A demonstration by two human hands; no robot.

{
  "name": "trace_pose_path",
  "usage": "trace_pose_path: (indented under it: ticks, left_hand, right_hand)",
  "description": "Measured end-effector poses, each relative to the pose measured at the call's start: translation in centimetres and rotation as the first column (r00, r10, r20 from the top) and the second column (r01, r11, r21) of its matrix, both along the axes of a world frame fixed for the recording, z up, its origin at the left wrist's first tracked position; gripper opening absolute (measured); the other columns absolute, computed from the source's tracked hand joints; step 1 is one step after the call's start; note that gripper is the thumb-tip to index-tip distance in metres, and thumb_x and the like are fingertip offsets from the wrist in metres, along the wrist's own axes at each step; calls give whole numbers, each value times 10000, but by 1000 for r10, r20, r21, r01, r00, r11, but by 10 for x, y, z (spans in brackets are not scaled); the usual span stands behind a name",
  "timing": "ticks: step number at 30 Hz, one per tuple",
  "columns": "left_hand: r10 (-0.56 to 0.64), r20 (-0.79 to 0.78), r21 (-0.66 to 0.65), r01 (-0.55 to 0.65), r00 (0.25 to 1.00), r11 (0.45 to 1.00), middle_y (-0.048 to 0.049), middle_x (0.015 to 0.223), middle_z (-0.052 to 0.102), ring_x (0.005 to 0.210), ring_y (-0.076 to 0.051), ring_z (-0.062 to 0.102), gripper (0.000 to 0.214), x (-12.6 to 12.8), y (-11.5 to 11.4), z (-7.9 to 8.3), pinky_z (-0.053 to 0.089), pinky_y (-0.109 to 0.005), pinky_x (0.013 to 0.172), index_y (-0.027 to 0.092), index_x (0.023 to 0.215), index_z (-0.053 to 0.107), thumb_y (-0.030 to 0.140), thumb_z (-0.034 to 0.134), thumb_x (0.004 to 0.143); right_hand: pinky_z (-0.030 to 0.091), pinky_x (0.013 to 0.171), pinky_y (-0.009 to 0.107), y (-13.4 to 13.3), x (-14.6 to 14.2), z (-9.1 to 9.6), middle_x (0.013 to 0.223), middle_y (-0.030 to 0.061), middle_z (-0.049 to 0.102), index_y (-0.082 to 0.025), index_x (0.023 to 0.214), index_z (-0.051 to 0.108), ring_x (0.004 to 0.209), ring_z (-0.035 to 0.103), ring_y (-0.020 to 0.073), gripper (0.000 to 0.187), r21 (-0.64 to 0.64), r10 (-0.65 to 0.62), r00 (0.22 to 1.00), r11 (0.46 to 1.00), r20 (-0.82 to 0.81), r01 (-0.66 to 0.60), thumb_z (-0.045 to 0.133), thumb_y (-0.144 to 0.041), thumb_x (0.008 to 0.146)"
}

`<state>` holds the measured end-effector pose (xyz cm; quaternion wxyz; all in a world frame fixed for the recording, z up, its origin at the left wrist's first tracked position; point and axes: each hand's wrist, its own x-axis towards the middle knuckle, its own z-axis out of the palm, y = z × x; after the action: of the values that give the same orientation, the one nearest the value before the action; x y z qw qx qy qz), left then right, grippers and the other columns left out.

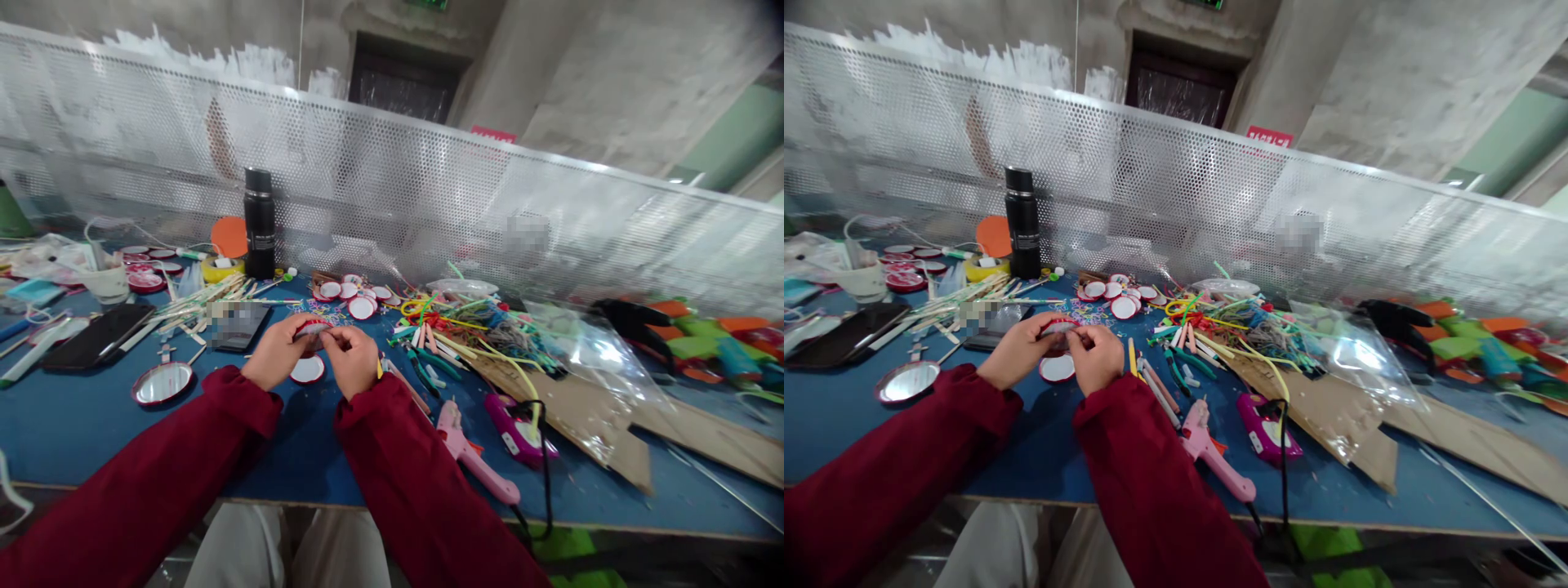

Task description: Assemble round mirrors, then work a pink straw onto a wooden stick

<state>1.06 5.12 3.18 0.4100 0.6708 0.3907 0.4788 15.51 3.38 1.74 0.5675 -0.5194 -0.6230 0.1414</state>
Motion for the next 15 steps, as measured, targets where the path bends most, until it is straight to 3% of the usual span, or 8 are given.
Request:
trace_pose_path:
  ticks: [4,8,12,15]
  left_hand:
    - [23,-106,13,-22,994,1000,-38,848,696,711,-183,625,198,-4,3,-2,514,-269,618,196,891,705,286,562,788]
    - [50,-171,60,-40,984,997,-33,821,693,698,-178,617,178,-5,4,-4,504,-259,604,195,845,707,240,548,779]
    - [33,-111,-15,-35,993,999,-41,886,700,745,-200,644,230,-4,4,-7,541,-279,605,201,926,712,241,562,755]
    - [-11,-49,-90,7,999,996,-56,935,699,786,-213,657,265,-3,4,-8,561,-295,611,196,974,707,267,593,746]
  right_hand:
    - [458,592,246,-4,-3,5,634,-8,672,-191,736,733,591,573,133,206,-111,125,971,982,-202,-150,655,-377,778]
    - [468,568,249,-3,-4,6,658,-2,694,-188,769,750,584,578,133,239,-150,182,889,952,-421,-266,686,-415,735]
    - [448,538,246,0,-4,4,762,24,729,-181,830,775,587,557,121,283,-127,185,806,944,-562,-305,704,-429,715]
    - [376,458,238,3,-3,4,755,25,728,-180,868,791,503,459,91,321,-124,173,783,945,-598,-303,705,-445,710]
